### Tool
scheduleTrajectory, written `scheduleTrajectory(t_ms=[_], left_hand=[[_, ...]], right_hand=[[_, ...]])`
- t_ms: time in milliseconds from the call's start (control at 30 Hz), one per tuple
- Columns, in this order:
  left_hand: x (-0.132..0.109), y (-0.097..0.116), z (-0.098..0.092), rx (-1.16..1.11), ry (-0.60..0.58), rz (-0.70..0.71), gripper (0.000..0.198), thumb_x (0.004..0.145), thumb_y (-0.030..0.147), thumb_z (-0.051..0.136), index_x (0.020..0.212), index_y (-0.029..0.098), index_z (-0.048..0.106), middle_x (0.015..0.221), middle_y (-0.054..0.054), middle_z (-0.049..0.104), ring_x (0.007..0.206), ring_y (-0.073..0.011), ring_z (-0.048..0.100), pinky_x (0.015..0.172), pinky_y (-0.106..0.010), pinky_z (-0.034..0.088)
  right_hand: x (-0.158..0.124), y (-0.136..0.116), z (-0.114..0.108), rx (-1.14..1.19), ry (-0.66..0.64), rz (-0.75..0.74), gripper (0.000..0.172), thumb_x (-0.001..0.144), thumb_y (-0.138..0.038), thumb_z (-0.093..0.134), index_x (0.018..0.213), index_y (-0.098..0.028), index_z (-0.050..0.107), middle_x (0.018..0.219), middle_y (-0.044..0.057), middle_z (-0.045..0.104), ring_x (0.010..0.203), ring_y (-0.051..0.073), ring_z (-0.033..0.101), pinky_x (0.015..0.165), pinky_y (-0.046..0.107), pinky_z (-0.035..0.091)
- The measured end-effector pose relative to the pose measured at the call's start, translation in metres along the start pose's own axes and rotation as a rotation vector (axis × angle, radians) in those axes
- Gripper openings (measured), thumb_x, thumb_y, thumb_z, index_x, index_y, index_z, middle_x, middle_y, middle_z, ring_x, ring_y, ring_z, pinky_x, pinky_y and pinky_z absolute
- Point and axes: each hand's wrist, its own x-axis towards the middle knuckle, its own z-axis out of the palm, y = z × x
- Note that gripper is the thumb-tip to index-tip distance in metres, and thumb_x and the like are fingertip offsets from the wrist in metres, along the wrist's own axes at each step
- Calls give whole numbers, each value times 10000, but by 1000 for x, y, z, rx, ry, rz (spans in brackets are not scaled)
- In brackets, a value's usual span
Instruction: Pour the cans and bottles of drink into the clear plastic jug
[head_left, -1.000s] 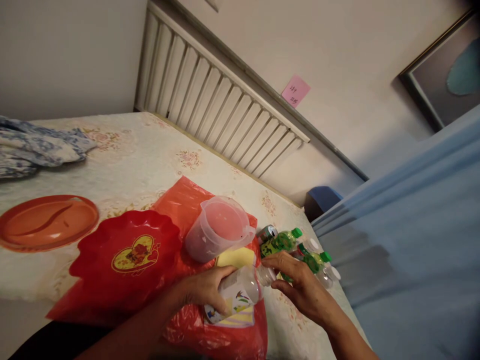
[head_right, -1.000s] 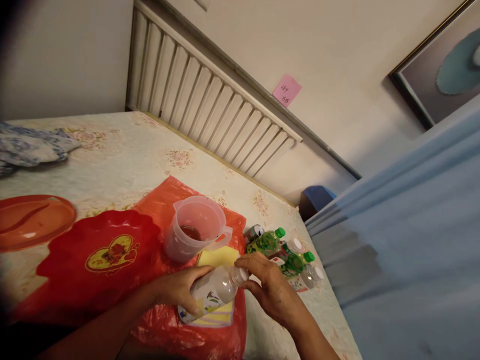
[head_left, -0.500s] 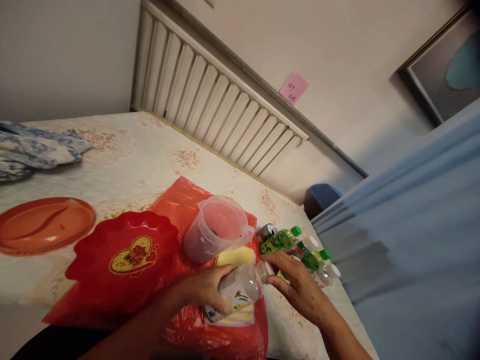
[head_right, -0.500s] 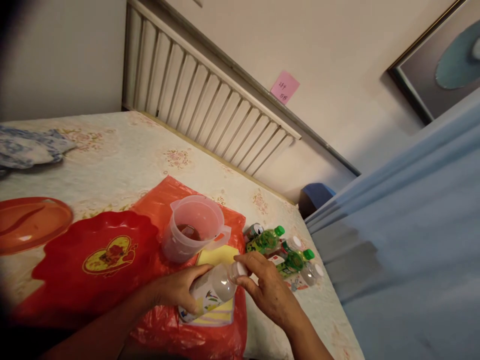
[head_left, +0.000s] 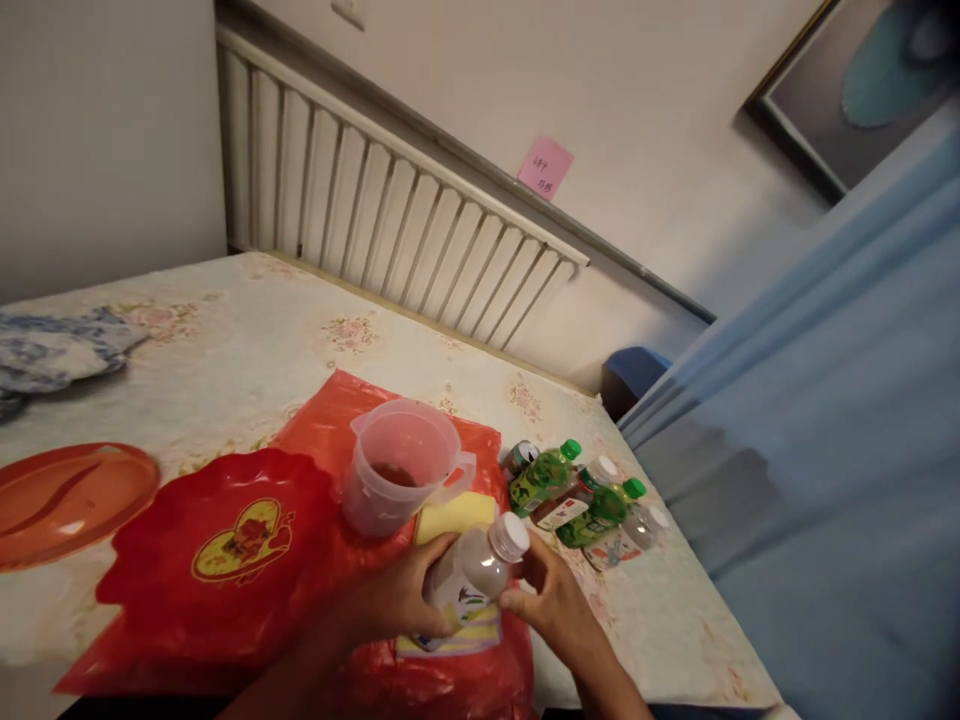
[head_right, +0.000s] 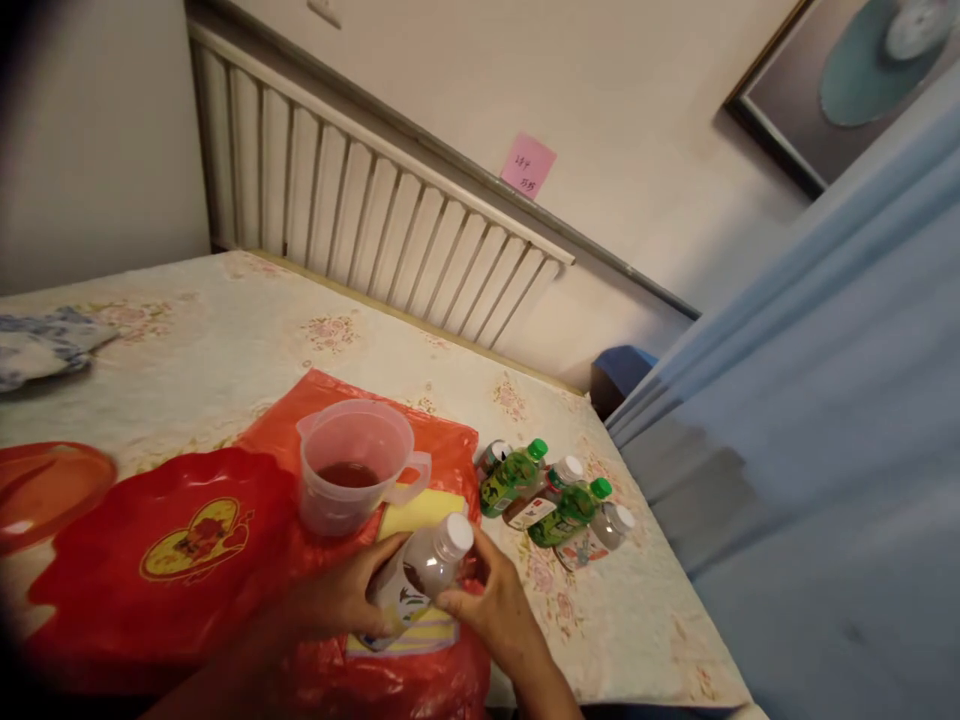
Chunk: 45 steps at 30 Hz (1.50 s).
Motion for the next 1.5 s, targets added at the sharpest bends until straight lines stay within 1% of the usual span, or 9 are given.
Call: scheduleTrajectory(t_ms=[167,267,533,600,700,900,1100,1300,1500], left_hand=[[12,-4,25,-36,60,93,829,608,189,721,1374,287,419,1298,-2,600,1112,-232,572,970,-338,467],[24,-9,44,-83,69,101,825,624,179,708,1388,249,404,1294,-31,607,1122,-250,577,963,-348,472],[56,-10,96,-29,14,27,876,627,251,736,1427,209,380,1370,-105,556,1214,-302,541,1021,-402,437],[63,-17,101,70,60,-35,899,604,289,749,1421,197,386,1420,-131,511,1278,-321,496,1031,-421,435],[69,-36,93,409,283,-21,694,684,380,671,1326,180,500,1381,-147,547,1289,-324,490,1070,-468,402],[63,-71,45,1114,684,60,354,842,379,460,1049,152,636,1059,-138,686,1025,-299,615,974,-482,463],[53,-85,35,1538,728,-46,369,915,322,376,1109,129,623,1197,-151,619,1154,-311,517,978,-466,413],[53,-90,36,1588,714,-70,384,929,315,363,1162,130,606,1219,-137,617,1168,-278,513,1004,-434,391],[50,-90,33,1576,728,-68,362,918,321,386,1154,154,603,1219,-123,628,1172,-273,532,1000,-430,405]], right_hand=[[-17,-1,10,137,5,49,538,597,-157,763,1119,-188,636,974,32,735,926,249,678,836,339,530],[-25,0,3,150,88,53,518,566,-95,715,1070,-184,636,944,22,740,879,234,686,791,314,539],[-56,38,-41,67,290,36,470,554,-102,659,1018,-174,638,931,41,742,838,241,695,765,331,556],[-65,50,-58,69,341,51,455,567,-123,663,1019,-172,642,928,48,746,834,242,700,769,334,561],[-77,74,-90,65,450,65,496,589,-172,669,1084,-164,640,978,68,751,841,244,708,787,340,567],[-95,126,-167,-40,705,118,548,578,-303,729,1099,-147,660,949,96,762,778,259,722,750,358,592],[-93,161,-219,-158,896,162,602,592,-404,728,1125,-140,640,1012,112,736,776,259,710,730,373,588],[-72,184,-241,-198,948,181,689,585,-466,706,1167,-109,613,1029,140,718,792,273,696,749,392,572],[-54,195,-248,-192,965,154,649,594,-455,692,1143,-115,623,1040,146,723,803,273,693,757,395,558]])
